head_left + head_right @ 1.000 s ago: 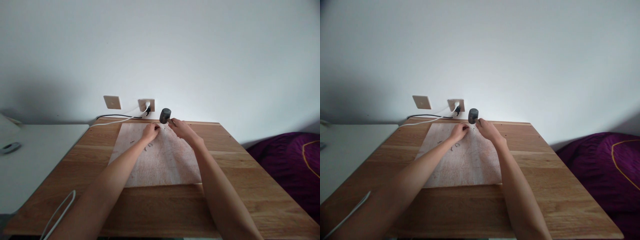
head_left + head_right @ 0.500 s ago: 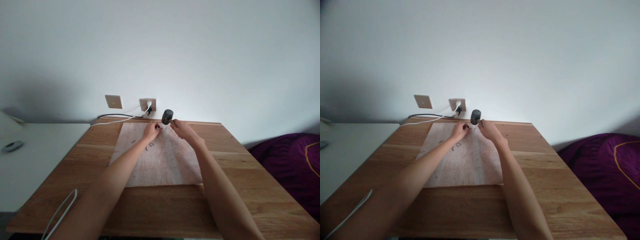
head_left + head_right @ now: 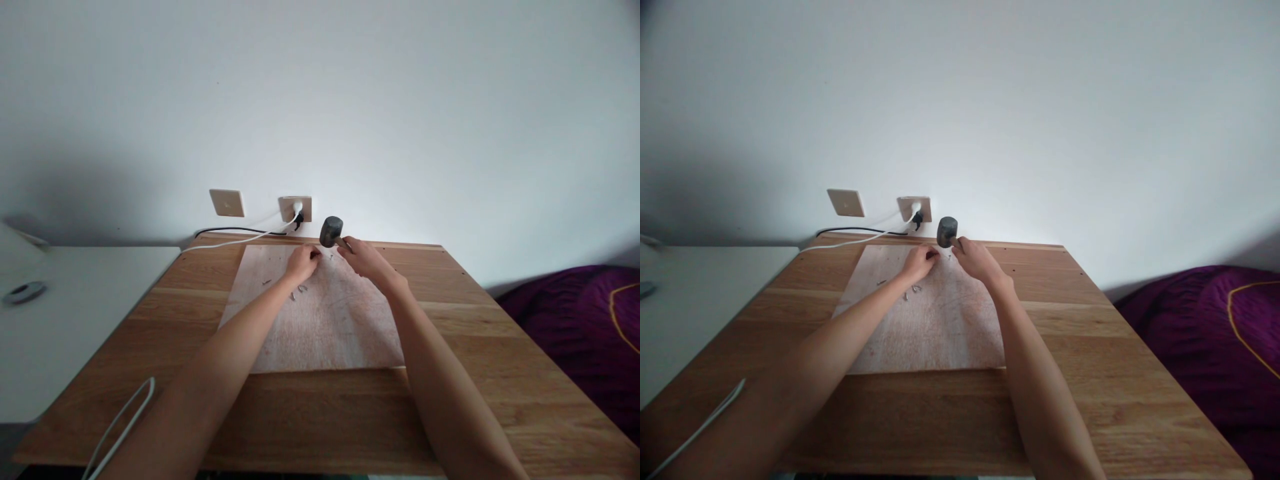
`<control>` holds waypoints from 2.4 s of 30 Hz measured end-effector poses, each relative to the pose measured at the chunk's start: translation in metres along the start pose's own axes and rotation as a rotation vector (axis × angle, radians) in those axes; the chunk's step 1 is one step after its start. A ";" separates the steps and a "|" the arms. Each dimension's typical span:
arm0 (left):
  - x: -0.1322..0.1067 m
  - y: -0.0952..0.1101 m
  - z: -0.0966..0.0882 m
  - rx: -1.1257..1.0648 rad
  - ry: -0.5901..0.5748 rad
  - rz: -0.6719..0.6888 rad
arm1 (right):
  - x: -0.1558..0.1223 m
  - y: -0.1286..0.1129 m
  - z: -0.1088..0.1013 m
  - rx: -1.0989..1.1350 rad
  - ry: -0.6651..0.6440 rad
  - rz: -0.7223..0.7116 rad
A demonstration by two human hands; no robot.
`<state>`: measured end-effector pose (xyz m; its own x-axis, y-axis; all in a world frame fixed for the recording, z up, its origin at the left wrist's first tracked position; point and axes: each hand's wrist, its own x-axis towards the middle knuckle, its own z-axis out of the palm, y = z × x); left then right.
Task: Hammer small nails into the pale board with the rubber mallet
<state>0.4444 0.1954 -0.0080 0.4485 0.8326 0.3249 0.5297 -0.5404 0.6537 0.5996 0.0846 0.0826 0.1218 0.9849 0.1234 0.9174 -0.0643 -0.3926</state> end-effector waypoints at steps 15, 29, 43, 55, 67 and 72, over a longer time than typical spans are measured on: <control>-0.002 0.002 -0.001 0.038 0.032 -0.033 | -0.001 0.003 0.002 0.043 -0.069 -0.028; -0.004 0.006 -0.001 0.033 0.042 -0.065 | -0.005 -0.002 -0.004 0.089 -0.073 0.005; -0.005 0.006 -0.001 0.001 0.064 -0.053 | -0.004 -0.001 0.001 0.157 -0.135 0.001; -0.004 0.004 0.000 0.053 0.005 -0.031 | -0.004 0.003 -0.003 0.139 -0.096 0.025; -0.006 0.008 0.000 -0.001 0.073 -0.073 | -0.004 -0.009 0.002 0.027 -0.111 -0.021; -0.005 0.005 -0.001 -0.007 0.067 -0.061 | -0.003 -0.003 0.004 0.089 -0.116 -0.004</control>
<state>0.4445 0.1882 -0.0058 0.3665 0.8703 0.3290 0.5494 -0.4878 0.6784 0.5952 0.0827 0.0800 0.0688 0.9974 0.0209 0.8802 -0.0508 -0.4719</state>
